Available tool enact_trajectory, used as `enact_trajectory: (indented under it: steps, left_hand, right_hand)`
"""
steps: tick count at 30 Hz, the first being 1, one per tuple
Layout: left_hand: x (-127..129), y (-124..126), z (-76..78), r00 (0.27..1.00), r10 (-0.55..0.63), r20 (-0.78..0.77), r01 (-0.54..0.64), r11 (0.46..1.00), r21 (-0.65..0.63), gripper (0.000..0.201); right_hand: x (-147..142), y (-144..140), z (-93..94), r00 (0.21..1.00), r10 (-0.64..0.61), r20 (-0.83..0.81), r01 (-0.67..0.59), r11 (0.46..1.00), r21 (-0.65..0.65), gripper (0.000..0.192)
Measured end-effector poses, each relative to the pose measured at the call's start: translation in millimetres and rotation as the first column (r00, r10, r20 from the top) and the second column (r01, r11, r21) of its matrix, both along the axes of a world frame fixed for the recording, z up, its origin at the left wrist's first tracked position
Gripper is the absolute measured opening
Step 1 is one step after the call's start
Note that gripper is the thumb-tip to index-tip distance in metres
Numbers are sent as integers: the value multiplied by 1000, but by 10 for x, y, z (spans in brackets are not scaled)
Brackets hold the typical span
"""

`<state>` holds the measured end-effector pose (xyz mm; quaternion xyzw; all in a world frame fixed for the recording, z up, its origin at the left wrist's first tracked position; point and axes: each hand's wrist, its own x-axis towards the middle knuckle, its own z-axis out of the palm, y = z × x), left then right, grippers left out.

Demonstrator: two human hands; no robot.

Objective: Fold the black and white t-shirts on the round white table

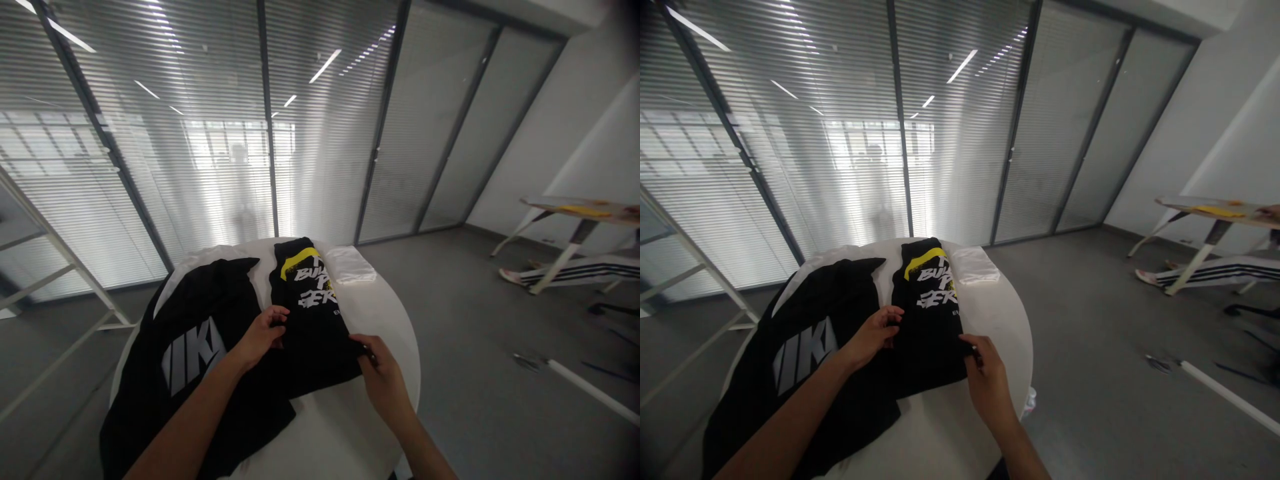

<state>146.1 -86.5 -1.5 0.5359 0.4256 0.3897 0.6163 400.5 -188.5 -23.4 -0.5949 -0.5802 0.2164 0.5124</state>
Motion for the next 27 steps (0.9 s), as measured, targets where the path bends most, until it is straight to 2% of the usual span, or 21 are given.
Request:
enact_trajectory:
  steps: [4, 9, 12, 15, 18, 21, 24, 27]
  left_hand:
    - [-11, 6, -53, 987, -134, -84, 136, 990, 25, 35]
    - [-19, 40, -85, 960, -229, -163, 232, 973, -1, 34]
    - [-27, 49, -80, 956, -229, -184, 232, 973, -5, 36]
    - [-36, 32, -72, 962, -202, -184, 205, 979, 0, 41]
    - [-41, -6, -60, 975, -198, -96, 199, 980, -5, 51]
    - [-34, -53, -14, 974, -226, -20, 225, 974, -29, 66]
    - [-24, -89, 65, 978, -205, 26, 206, 978, -32, 79]
    - [-25, -98, 133, 986, -159, 45, 159, 987, -1, 82]
  right_hand:
    - [-51, 68, -164, 996, 59, 71, -58, 998, -16, 30]
    - [-36, 169, -175, 992, 83, 97, -77, 995, -68, 25]
    - [-37, 141, -115, 986, 124, 116, -113, 989, -91, 24]
    - [-68, 62, -41, 959, 223, 175, -206, 973, -108, 31]
    - [-109, 3, -18, 921, 289, 259, -277, 957, -85, 46]
    - [-126, -7, -61, 910, 285, 302, -281, 958, -56, 47]
    - [-105, -5, -108, 913, 318, 255, -320, 947, -32, 44]
    - [-70, -11, -110, 930, 327, 165, -335, 942, 21, 36]
